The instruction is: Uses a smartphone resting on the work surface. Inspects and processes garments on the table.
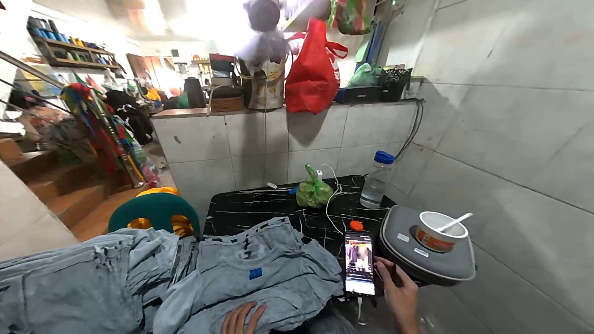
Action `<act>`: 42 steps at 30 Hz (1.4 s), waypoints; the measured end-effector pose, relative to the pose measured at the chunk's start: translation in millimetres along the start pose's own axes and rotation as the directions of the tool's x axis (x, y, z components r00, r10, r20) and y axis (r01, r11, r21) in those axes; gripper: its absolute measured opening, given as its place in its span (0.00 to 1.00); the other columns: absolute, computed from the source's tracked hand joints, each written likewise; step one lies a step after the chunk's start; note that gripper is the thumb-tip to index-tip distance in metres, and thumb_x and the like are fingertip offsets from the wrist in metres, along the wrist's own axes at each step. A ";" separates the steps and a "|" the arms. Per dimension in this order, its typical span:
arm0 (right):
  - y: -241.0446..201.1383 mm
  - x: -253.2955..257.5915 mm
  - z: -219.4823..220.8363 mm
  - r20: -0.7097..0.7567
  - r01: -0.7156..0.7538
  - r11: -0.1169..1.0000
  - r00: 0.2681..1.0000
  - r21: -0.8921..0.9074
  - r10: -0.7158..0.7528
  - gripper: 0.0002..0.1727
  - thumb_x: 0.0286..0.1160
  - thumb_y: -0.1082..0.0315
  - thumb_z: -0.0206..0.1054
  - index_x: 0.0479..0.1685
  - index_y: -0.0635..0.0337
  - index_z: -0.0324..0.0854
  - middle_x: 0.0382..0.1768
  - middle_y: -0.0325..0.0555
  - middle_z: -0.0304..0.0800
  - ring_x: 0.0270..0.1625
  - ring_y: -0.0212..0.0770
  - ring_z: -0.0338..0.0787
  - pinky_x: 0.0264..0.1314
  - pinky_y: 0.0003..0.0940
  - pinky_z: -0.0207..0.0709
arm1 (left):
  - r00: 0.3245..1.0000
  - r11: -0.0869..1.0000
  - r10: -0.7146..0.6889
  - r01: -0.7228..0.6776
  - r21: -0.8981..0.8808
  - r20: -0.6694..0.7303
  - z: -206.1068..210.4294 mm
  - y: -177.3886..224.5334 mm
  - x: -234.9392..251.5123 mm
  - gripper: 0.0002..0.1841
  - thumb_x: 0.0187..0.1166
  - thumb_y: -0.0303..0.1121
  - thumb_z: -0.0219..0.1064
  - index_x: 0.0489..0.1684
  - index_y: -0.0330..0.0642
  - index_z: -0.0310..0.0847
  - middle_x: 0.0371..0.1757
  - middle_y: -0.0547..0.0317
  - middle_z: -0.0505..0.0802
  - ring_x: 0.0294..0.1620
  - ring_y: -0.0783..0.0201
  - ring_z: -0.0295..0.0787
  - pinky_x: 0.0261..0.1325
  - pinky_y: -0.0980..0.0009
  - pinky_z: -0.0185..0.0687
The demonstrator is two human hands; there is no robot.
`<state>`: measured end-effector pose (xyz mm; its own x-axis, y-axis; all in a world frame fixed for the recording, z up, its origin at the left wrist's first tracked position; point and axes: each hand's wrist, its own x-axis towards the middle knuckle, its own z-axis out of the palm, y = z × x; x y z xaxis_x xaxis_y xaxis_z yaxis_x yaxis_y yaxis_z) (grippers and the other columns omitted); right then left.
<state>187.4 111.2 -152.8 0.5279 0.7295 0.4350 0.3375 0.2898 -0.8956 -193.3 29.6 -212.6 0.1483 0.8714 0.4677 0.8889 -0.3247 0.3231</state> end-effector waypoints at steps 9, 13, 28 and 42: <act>-1.1 5.0 1.7 0.017 0.022 0.998 1.000 -0.054 -0.021 0.12 0.71 0.65 0.73 0.46 0.64 0.89 0.37 0.41 0.95 0.39 0.27 0.91 0.44 0.23 0.85 | 1.000 1.000 0.012 -0.011 0.024 -0.013 3.1 -2.8 -2.2 0.23 0.81 0.56 0.66 0.73 0.64 0.85 0.73 0.56 0.88 0.75 0.49 0.81 0.82 0.45 0.66; -0.2 7.0 2.0 0.016 0.032 0.998 0.999 -0.058 -0.032 0.12 0.70 0.65 0.74 0.45 0.64 0.89 0.35 0.41 0.94 0.36 0.26 0.90 0.41 0.22 0.84 | 1.000 1.000 0.004 -0.004 0.017 -0.009 2.2 -1.6 -1.6 0.23 0.80 0.55 0.67 0.73 0.63 0.85 0.73 0.56 0.88 0.75 0.50 0.81 0.81 0.45 0.66; -2.4 11.3 3.0 0.007 0.055 0.992 0.998 -0.116 -0.055 0.10 0.71 0.63 0.74 0.40 0.62 0.90 0.31 0.38 0.92 0.32 0.24 0.87 0.37 0.21 0.80 | 1.000 1.000 0.004 -0.004 0.008 0.011 1.4 -2.3 -1.1 0.24 0.78 0.51 0.70 0.73 0.63 0.84 0.73 0.56 0.88 0.75 0.48 0.81 0.80 0.44 0.66; -3.3 12.2 3.3 0.008 0.042 0.993 0.999 -0.111 -0.041 0.10 0.71 0.64 0.73 0.40 0.62 0.89 0.30 0.37 0.91 0.31 0.23 0.86 0.36 0.19 0.79 | 1.000 1.000 0.010 -0.010 -0.003 0.014 0.4 -0.9 -2.1 0.27 0.72 0.31 0.69 0.74 0.61 0.84 0.73 0.52 0.87 0.76 0.44 0.80 0.81 0.41 0.65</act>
<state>190.2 121.1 -144.9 0.5069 0.7220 0.4709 0.4440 0.2496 -0.8606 -194.3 28.2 -214.2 0.1631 0.8730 0.4596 0.8862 -0.3344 0.3207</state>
